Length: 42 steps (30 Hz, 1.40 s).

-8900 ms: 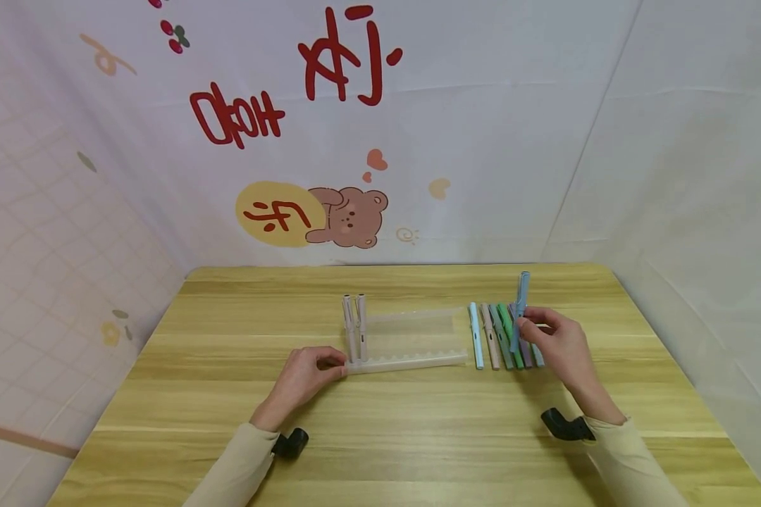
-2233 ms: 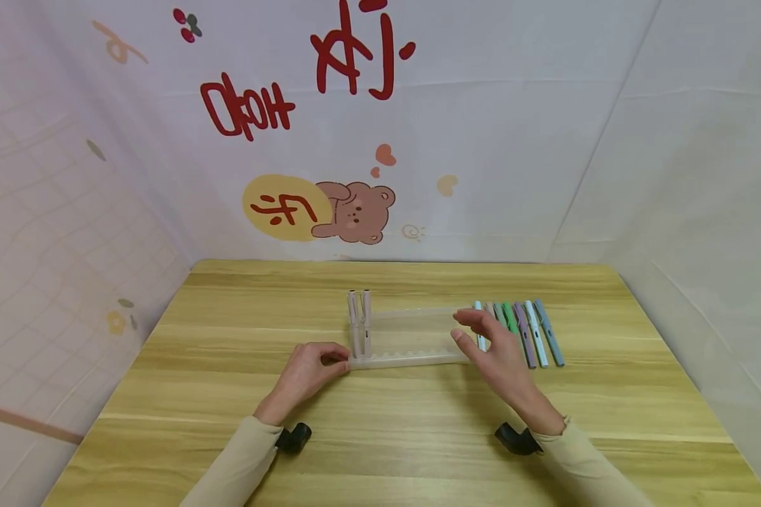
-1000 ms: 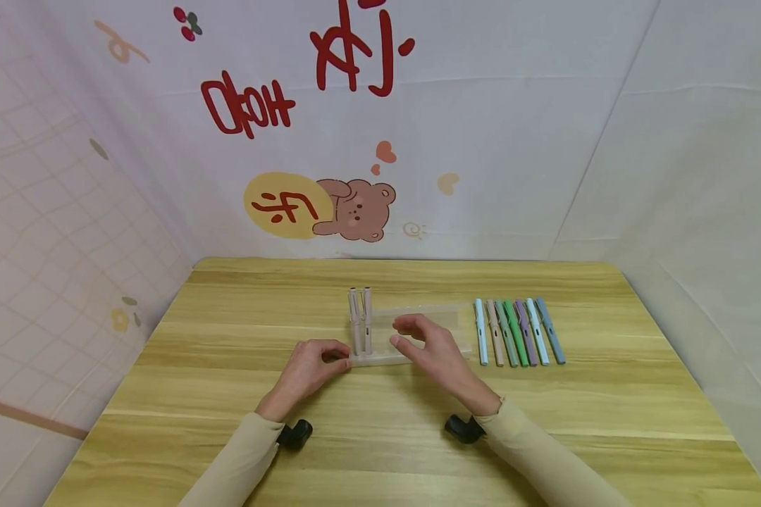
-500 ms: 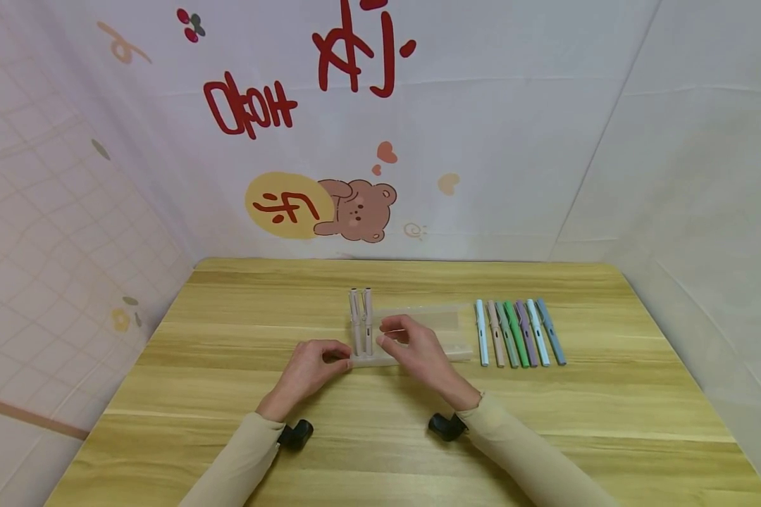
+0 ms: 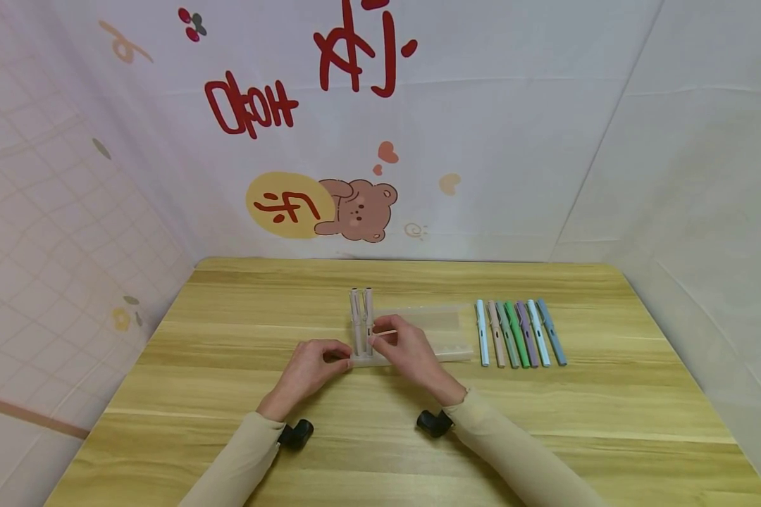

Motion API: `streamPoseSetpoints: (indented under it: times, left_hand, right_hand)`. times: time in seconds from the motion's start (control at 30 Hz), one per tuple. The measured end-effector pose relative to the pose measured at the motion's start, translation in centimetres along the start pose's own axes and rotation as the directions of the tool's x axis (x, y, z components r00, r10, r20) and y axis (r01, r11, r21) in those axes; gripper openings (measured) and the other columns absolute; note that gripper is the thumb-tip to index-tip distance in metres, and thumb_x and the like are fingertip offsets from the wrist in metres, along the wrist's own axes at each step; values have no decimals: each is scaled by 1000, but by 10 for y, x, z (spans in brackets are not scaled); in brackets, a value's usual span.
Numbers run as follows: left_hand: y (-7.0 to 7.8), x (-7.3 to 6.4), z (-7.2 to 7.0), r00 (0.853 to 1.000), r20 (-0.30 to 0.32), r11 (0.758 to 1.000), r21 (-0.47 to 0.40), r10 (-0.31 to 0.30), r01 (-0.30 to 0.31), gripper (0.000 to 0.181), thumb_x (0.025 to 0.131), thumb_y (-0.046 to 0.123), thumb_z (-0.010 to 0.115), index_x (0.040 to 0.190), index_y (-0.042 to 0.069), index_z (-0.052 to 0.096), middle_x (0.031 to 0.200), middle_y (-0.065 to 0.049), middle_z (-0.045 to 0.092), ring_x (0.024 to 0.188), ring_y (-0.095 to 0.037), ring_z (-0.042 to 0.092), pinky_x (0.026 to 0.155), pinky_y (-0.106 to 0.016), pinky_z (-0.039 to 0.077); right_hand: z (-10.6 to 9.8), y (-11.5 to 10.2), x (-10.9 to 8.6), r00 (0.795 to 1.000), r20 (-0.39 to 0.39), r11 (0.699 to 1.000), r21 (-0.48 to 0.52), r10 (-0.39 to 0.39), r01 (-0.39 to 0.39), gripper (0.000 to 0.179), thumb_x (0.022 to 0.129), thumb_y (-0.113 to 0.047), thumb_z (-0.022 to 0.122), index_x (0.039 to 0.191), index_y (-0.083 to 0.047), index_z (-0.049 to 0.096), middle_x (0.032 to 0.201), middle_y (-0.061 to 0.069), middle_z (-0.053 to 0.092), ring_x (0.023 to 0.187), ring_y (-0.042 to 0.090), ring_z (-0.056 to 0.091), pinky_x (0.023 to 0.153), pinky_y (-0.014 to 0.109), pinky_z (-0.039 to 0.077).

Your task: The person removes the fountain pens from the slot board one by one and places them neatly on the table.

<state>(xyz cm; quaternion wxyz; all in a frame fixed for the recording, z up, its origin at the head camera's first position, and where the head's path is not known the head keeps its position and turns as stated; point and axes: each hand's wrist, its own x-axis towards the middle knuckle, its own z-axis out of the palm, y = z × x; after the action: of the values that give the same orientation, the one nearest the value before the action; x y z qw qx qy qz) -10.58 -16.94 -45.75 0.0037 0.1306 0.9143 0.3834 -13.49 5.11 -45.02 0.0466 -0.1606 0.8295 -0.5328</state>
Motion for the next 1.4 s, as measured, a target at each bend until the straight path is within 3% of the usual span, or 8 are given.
streamPoseSetpoints:
  times: [0.77,1.4]
  left_hand:
    - [-1,2,1,1000,6,1000,-3,1,-1,9,90,15,82,98,14,81,95,6,78,93,-15,72,86,-41,56]
    - [1,1,-1,1000,16,1000,-8,-20,20,10,90,15,81,101,14,81,97,5,78,95,-16,72,87,-41,56]
  right_hand:
    - [6,-3,8,999,-34,993,-112,-31,27,17,98,-15,70,110,-3,69,97,4,73,90,16,68,81,35,56]
    - [-6,-21,5,990,-123,998,-31,-67,63,15,99,-13,71,112,-5,68,99,4,73,91,15,69,84,37,58]
